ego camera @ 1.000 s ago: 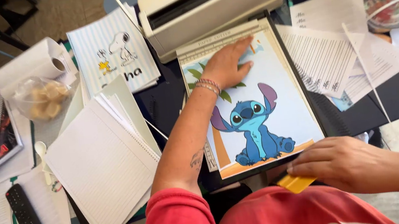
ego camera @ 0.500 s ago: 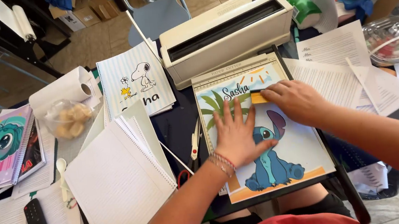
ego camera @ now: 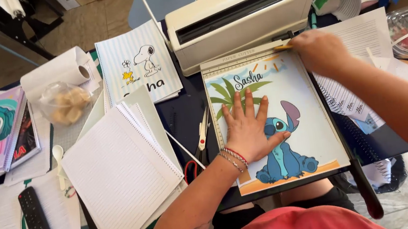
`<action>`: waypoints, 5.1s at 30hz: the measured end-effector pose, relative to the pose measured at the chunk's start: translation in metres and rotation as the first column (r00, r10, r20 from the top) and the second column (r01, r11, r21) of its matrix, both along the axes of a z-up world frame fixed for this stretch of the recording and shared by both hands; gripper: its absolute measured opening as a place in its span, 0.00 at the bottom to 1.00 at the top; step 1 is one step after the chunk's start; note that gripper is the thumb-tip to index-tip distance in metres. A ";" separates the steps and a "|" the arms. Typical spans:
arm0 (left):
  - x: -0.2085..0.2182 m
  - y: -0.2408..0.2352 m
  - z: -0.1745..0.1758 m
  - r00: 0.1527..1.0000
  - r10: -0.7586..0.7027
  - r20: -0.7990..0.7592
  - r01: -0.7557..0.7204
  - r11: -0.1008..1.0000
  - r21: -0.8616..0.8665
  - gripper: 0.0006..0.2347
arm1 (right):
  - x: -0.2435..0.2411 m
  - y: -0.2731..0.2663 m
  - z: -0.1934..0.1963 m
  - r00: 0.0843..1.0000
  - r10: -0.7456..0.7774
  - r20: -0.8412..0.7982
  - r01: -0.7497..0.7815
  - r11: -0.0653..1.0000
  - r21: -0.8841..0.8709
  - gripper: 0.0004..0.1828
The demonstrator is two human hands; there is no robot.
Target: Applying a printed vinyl cover to a notebook and smoothing it with a squeegee tool
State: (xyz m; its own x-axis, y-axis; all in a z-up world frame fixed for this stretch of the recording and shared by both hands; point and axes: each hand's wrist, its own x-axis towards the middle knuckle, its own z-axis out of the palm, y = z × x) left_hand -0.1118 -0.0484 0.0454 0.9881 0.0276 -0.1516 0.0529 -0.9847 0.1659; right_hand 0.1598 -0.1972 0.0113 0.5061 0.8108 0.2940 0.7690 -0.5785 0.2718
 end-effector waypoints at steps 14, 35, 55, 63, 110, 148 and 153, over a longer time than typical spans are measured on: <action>0.012 0.009 -0.004 1.000 -0.001 0.013 0.001 1.000 0.002 0.45 | -0.037 0.006 0.030 0.989 0.145 -0.036 -0.135 0.969 0.207 0.15; -0.083 -0.051 -0.038 0.921 0.021 0.390 0.035 0.990 -0.137 0.34 | -0.074 0.160 -0.005 0.951 0.309 -0.008 -0.308 0.946 -0.096 0.21; 0.085 0.114 0.019 0.979 0.189 -0.081 -0.203 0.823 -0.530 0.37 | -0.109 0.118 -0.002 0.916 0.401 -0.021 -0.401 0.911 -0.098 0.24; 0.101 0.115 -0.017 0.983 0.039 -0.179 -0.092 0.949 -0.300 0.33 | -0.173 0.068 0.014 0.887 0.433 -0.162 -0.460 0.860 -0.222 0.31; 0.132 0.072 -0.037 0.997 -0.020 0.069 0.031 0.984 -0.176 0.28 | -0.214 -0.135 0.027 0.555 0.353 -0.754 -0.339 0.923 0.182 0.39; 0.006 -0.034 -0.017 0.956 -0.223 0.192 0.264 0.939 -0.221 0.22 | -0.168 -0.144 0.049 0.394 -0.016 -0.919 0.480 0.856 0.191 0.26; -0.046 -0.076 -0.045 0.923 -0.278 0.266 0.280 0.960 0.034 0.28 | -0.158 -0.147 0.032 0.276 0.050 -0.960 0.484 0.856 0.183 0.29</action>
